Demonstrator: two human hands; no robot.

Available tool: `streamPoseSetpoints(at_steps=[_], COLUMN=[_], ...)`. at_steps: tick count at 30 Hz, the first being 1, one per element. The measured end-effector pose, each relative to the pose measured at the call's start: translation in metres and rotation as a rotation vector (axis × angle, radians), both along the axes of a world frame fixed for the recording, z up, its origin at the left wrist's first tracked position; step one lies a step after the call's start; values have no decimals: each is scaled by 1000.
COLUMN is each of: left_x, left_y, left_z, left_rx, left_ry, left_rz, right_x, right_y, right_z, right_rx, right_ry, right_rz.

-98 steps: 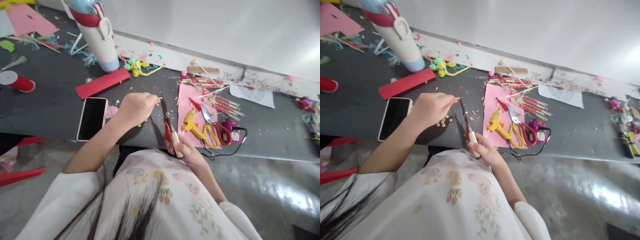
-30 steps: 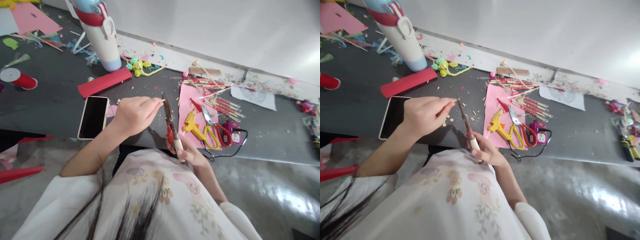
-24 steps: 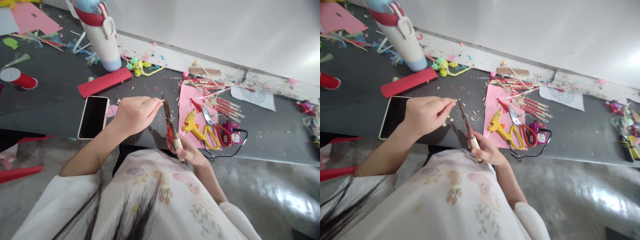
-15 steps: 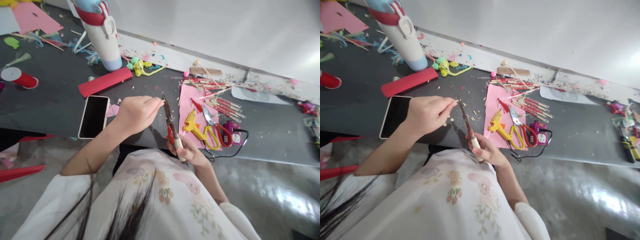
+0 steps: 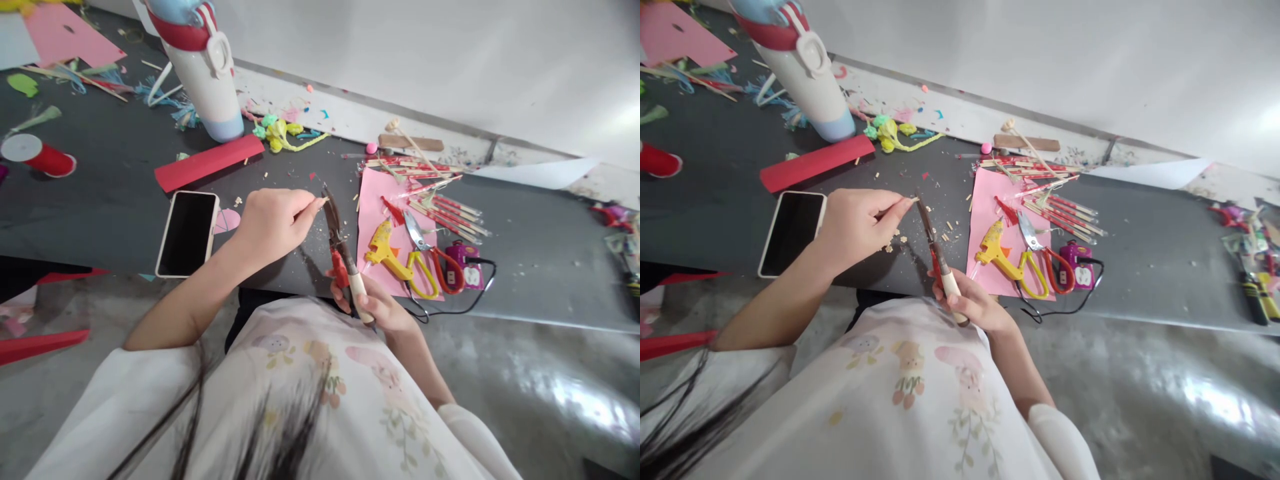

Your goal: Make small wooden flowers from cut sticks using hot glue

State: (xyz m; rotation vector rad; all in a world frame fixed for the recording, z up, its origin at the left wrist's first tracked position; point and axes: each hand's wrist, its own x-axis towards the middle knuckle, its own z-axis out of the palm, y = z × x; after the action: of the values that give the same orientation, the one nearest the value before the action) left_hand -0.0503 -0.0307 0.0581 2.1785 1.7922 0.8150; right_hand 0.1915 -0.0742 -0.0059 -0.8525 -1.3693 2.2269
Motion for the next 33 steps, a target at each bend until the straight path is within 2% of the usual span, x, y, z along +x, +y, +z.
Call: streamPoseSetpoints(at_steps=[7,16,24,30,33], left_x=[0,-4,-6,-5,-4], left_y=[0,4,8,5,2], left_z=[4,1,1,2,1], left_rx=[-52,7,-86,-81,-51], left_ry=[-21,-67,-114,-150,-194], left_rz=[22,-2,-17,-78,-68], right_x=[1,0,-1,-1,0], right_y=[2,3,1,-2,-4], right_z=[0,-2,-2,0,1], right_rx=[37,5,14,-7,-13], right_ry=[-12,-38,-91,-43,-27], right_rz=[-5,-31,-32,-37,-29])
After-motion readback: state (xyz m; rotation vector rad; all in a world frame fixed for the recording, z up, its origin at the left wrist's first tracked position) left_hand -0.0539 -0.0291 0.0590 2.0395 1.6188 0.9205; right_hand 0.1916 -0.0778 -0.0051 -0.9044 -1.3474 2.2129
